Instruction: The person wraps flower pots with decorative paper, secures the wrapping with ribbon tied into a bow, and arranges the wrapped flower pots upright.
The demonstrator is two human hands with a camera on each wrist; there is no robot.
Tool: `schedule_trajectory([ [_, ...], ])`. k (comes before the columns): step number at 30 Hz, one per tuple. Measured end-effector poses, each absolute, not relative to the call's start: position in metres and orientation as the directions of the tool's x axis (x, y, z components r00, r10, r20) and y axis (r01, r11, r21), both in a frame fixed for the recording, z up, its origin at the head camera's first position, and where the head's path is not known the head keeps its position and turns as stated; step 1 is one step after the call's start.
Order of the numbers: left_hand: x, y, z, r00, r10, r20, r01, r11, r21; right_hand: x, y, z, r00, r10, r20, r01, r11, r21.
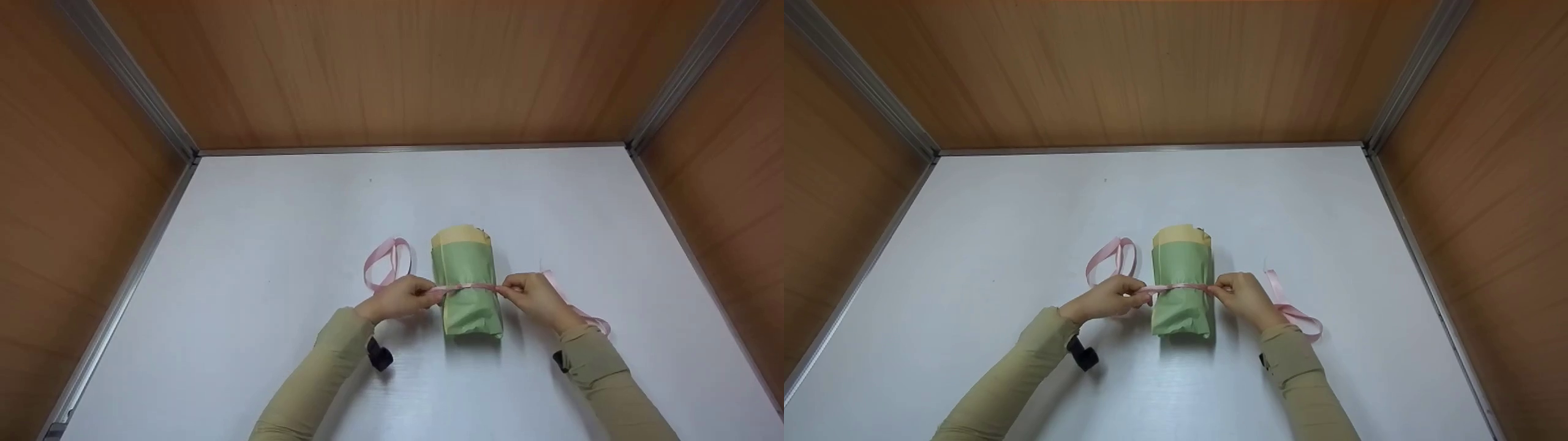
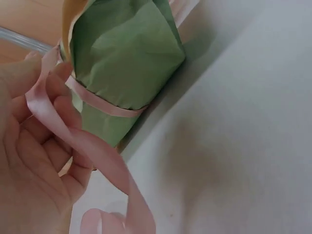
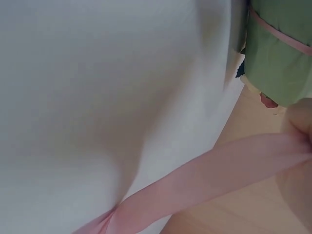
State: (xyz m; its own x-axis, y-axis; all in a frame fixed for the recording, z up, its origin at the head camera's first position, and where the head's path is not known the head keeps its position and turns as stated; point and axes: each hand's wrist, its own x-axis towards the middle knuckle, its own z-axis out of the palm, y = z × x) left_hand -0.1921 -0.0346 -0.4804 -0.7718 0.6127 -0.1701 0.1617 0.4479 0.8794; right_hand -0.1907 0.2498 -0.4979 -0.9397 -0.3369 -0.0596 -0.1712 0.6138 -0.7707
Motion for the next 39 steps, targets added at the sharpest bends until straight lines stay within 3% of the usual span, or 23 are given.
schedule_trajectory([
  [7, -0.196, -0.037, -0.463, -0.748, 0.662, -0.044, 0.159, 0.243, 0.957, -0.193, 0.247, -0.500, -0.950, -0.313, -0.018, -0.182, 0.597, -0.781],
  [11, -0.199, -0.033, -0.462, -0.793, 0.610, -0.001, 0.094, 0.123, 0.988, -0.194, 0.245, -0.499, -0.949, -0.317, -0.012, -0.188, 0.592, -0.784],
  [16, -0.201, -0.028, -0.463, -0.868, 0.496, -0.034, -0.022, 0.030, 0.999, -0.195, 0.245, -0.500, -0.946, -0.323, 0.013, -0.218, 0.607, -0.764],
  [21, -0.202, -0.019, -0.462, -0.890, 0.454, -0.036, -0.054, -0.025, 0.998, -0.196, 0.246, -0.500, -0.947, -0.322, 0.015, -0.220, 0.612, -0.759],
  [23, -0.202, -0.015, -0.462, -0.893, 0.448, -0.035, -0.038, 0.004, 0.999, -0.196, 0.245, -0.499, -0.946, -0.323, 0.000, -0.207, 0.607, -0.767],
  [30, -0.198, -0.022, -0.470, -0.889, 0.447, -0.099, 0.066, 0.339, 0.939, -0.195, 0.240, -0.500, -0.942, -0.335, -0.006, -0.203, 0.585, -0.785],
  [34, -0.193, -0.028, -0.479, -0.837, 0.529, -0.141, 0.066, 0.353, 0.933, -0.193, 0.241, -0.498, -0.944, -0.331, -0.007, -0.198, 0.581, -0.789],
  [39, -0.189, -0.033, -0.484, -0.777, 0.620, -0.109, 0.163, 0.365, 0.916, -0.193, 0.241, -0.499, -0.942, -0.335, 0.002, -0.210, 0.585, -0.783],
])
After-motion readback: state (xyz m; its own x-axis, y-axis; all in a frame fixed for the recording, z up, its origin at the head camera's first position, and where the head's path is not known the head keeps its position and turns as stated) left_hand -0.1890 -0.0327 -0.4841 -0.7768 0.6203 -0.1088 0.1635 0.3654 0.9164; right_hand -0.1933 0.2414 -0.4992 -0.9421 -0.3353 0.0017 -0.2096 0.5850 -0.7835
